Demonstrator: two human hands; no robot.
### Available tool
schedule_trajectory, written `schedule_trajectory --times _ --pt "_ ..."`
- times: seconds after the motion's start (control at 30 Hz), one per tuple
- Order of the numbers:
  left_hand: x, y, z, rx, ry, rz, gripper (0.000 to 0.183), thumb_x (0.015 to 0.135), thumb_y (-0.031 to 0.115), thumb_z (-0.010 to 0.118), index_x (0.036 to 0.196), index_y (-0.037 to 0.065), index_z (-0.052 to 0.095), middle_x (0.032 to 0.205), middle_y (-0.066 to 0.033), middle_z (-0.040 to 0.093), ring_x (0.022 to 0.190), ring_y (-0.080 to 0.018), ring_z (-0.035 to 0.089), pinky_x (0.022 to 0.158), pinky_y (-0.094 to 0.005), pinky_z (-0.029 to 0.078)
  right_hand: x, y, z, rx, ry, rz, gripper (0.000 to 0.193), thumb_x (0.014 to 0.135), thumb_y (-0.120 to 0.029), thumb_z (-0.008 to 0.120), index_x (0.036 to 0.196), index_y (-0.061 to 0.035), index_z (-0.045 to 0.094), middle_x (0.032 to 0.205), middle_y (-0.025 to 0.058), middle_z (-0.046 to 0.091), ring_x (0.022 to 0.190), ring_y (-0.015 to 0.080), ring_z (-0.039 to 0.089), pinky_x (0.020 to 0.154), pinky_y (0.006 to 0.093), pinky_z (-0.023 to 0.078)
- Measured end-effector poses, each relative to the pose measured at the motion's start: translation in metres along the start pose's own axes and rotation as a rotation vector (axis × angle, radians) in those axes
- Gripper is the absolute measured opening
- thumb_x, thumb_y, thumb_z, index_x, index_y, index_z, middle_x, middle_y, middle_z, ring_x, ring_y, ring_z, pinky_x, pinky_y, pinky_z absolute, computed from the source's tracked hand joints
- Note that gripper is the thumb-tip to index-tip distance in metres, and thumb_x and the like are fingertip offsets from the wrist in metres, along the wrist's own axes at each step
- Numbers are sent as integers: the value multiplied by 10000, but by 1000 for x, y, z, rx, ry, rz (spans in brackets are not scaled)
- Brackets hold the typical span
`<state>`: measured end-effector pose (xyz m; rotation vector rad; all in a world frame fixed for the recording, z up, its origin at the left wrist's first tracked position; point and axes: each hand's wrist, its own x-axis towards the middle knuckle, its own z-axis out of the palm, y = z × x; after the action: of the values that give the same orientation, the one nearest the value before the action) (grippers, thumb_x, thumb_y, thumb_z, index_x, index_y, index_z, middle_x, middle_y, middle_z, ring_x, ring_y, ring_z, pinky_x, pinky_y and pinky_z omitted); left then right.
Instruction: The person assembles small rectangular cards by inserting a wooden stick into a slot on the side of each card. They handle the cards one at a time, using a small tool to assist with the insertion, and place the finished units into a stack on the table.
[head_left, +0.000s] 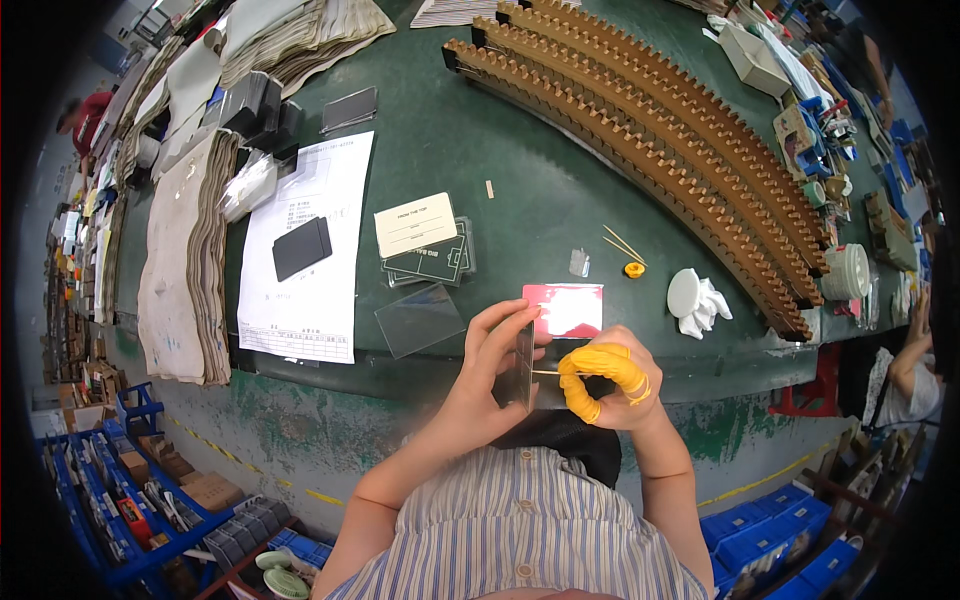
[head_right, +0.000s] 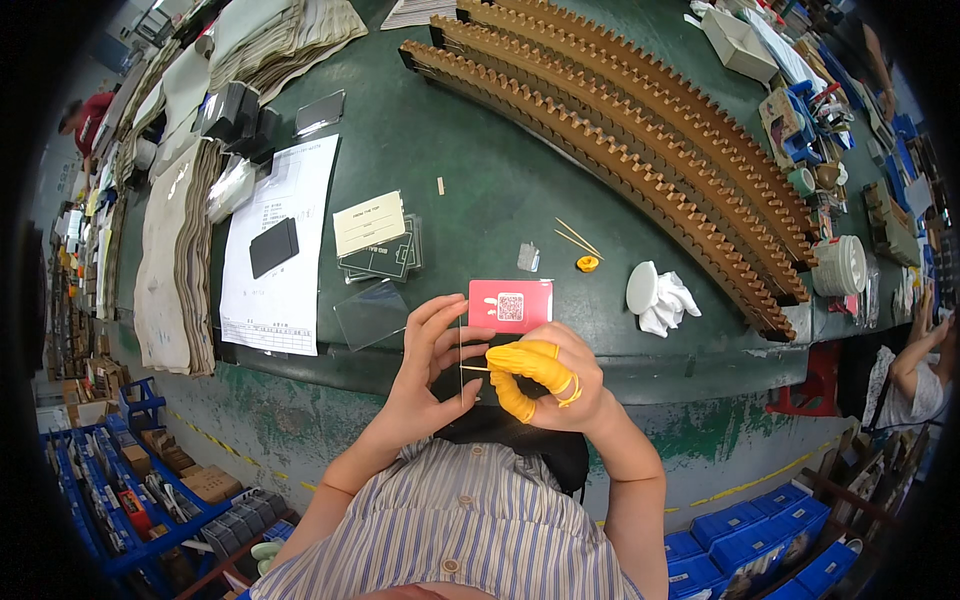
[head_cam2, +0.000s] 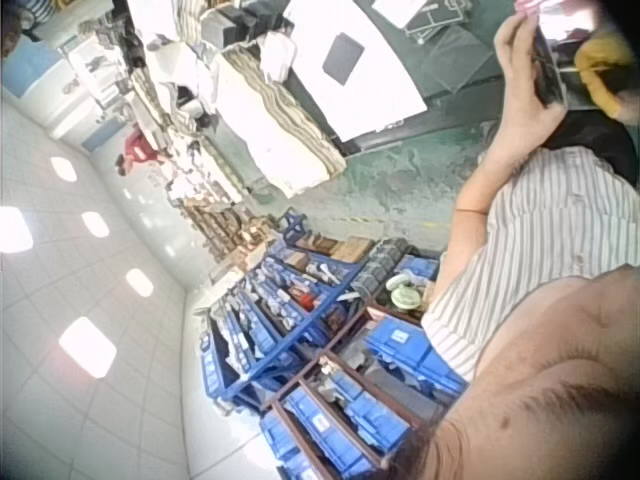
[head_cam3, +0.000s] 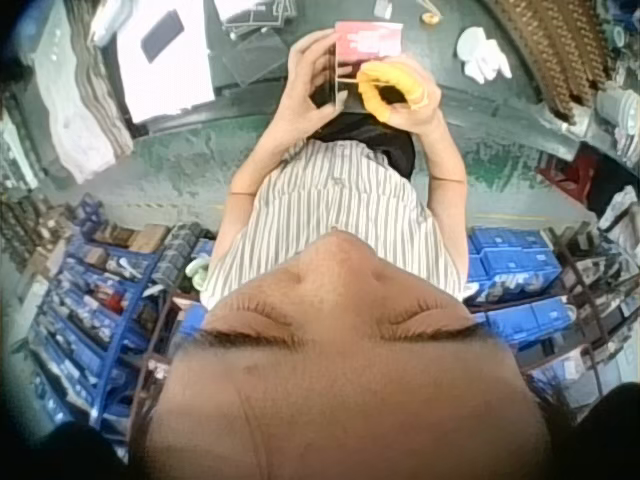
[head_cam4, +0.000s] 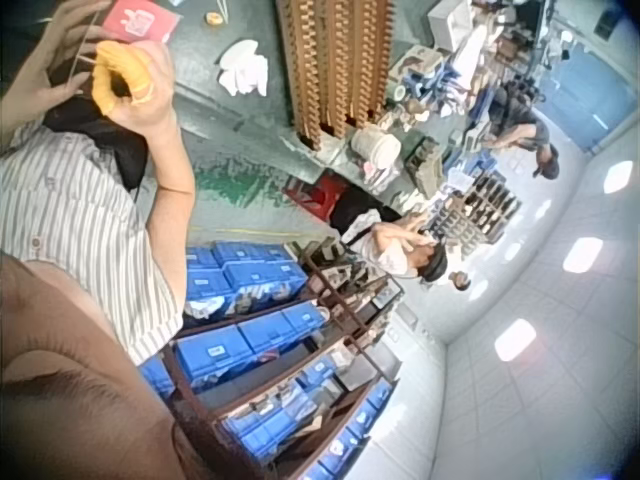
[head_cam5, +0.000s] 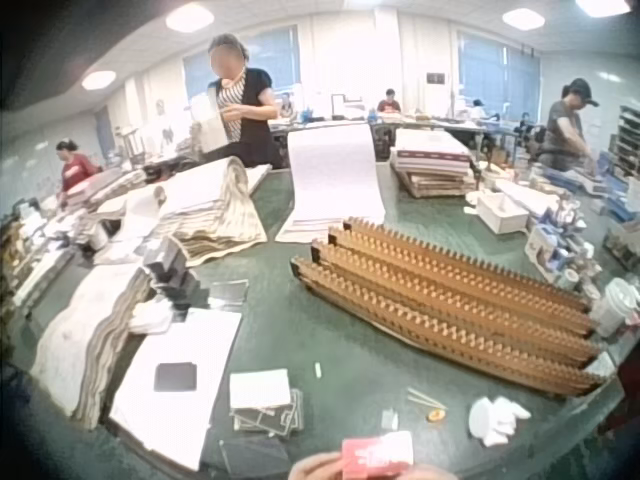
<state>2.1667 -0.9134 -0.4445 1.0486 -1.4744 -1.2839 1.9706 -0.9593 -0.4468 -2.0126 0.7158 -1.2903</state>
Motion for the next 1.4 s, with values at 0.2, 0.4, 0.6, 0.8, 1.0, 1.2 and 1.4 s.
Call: schedule_trajectory --times 0.2,0.4,0.6,0.8,1.0,1.2,1.4 --pt "0 1 1 19 11 6 838 738 -169 614 1467 84 288 1473 -102 205 1241 -285 530 1029 -393 481 0 1 0 18 -2 -10 379 612 17 802 967 -29 678 845 78 641 699 222 608 638 303 476" --pt "0 0 1 22 17 3 834 735 -170 613 1464 85 297 1470 -103 208 1238 -287 532 1029 -394 481 -1 1 0 36 -3 -11 397 608 15 800 986 -28 687 845 80 637 694 230 611 638 307 479" --pt "-1 0 1 37 19 11 842 733 -162 628 1466 84 294 1475 -106 208 1238 -292 530 1025 -396 484 -1 0 0 10 54 17 375 644 41 786 998 -20 677 858 77 639 712 203 617 639 292 483" --pt "-2 1 -2 83 81 -7 861 723 -147 647 1470 84 288 1473 -107 225 1235 -292 530 1011 -391 489 4 4 6 -192 185 296 480 725 74 732 1179 -23 605 874 59 637 716 163 605 648 262 494" --pt "-3 0 -5 62 98 -3 875 716 -140 656 1475 86 284 1472 -107 227 1231 -288 529 1001 -388 493 5 6 10 -220 98 416 480 809 46 695 1262 -59 574 887 23 621 726 100 558 701 233 477" --pt "-2 -1 -4 66 72 32 870 717 -140 652 1474 83 286 1472 -108 224 1228 -289 528 998 -388 494 7 10 10 -330 57 364 472 762 28 742 1206 -30 595 830 62 630 718 177 618 633 276 524" --pt "-2 0 -6 78 68 29 863 723 -135 651 1474 81 286 1471 -109 226 1228 -290 528 999 -387 493 7 11 12 -351 56 355 430 756 27 745 1160 -21 607 795 56 618 696 175 608 618 279 516"
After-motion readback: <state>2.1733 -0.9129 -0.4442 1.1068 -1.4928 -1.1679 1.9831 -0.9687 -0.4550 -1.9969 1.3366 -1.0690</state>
